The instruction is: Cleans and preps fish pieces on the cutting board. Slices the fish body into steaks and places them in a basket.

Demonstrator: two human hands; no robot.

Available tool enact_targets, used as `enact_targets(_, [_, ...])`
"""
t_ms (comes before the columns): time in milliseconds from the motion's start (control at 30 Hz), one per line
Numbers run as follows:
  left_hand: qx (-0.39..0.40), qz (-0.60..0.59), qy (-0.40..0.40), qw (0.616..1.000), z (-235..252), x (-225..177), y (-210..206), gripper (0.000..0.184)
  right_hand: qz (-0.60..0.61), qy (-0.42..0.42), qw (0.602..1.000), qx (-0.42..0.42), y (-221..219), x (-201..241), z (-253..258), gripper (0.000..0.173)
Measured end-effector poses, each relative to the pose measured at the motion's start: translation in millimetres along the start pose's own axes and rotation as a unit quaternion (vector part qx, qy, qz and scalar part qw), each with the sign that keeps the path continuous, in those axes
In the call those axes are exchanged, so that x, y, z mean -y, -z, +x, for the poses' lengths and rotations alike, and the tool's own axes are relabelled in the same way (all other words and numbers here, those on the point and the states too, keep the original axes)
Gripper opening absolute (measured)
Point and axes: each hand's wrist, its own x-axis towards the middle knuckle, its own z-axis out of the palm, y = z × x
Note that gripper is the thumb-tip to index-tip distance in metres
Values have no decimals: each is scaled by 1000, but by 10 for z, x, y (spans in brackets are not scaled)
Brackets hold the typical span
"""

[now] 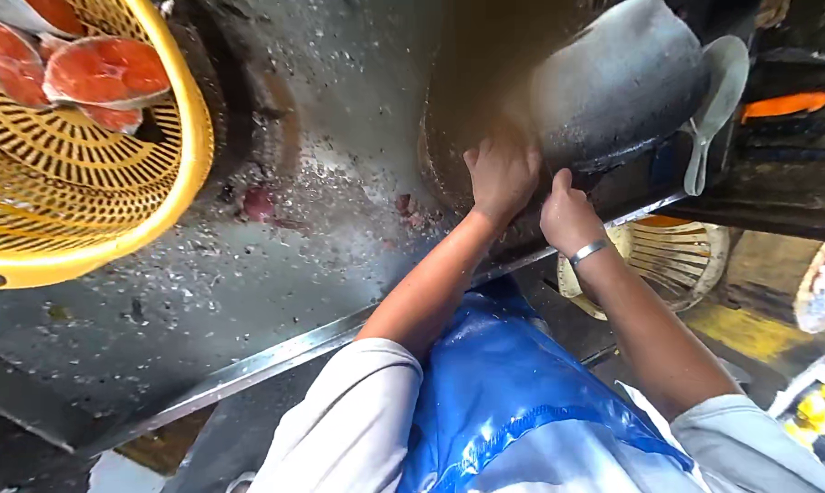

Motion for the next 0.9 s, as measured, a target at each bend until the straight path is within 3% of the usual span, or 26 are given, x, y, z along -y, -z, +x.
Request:
enact_targets(133, [41, -5, 45, 998, -9, -117, 159, 59, -23, -7, 999, 21, -59, -261, -318, 39])
enact_targets(267, [63, 19, 51, 997, -13, -148, 235, 53, -37, -22, 997, 57, -346, -789, -749, 34])
enact_targets(467, [126, -14, 121, 984, 106, -170, 503, 67, -51, -33, 995, 84, -399, -814, -781, 29])
enact_targets(600, [102, -54, 138, 984, -12, 21, 717, 73, -32, -14, 996, 87, -386, -949, -751, 37])
enact_targets(767, [48, -143, 122, 981, -96, 589, 977, 66, -15, 2, 997, 75, -445, -891, -762, 41])
enact_targets(900, [69, -65, 144, 985, -57, 543, 933, 63, -15, 19, 995, 92, -352, -912, -881, 40])
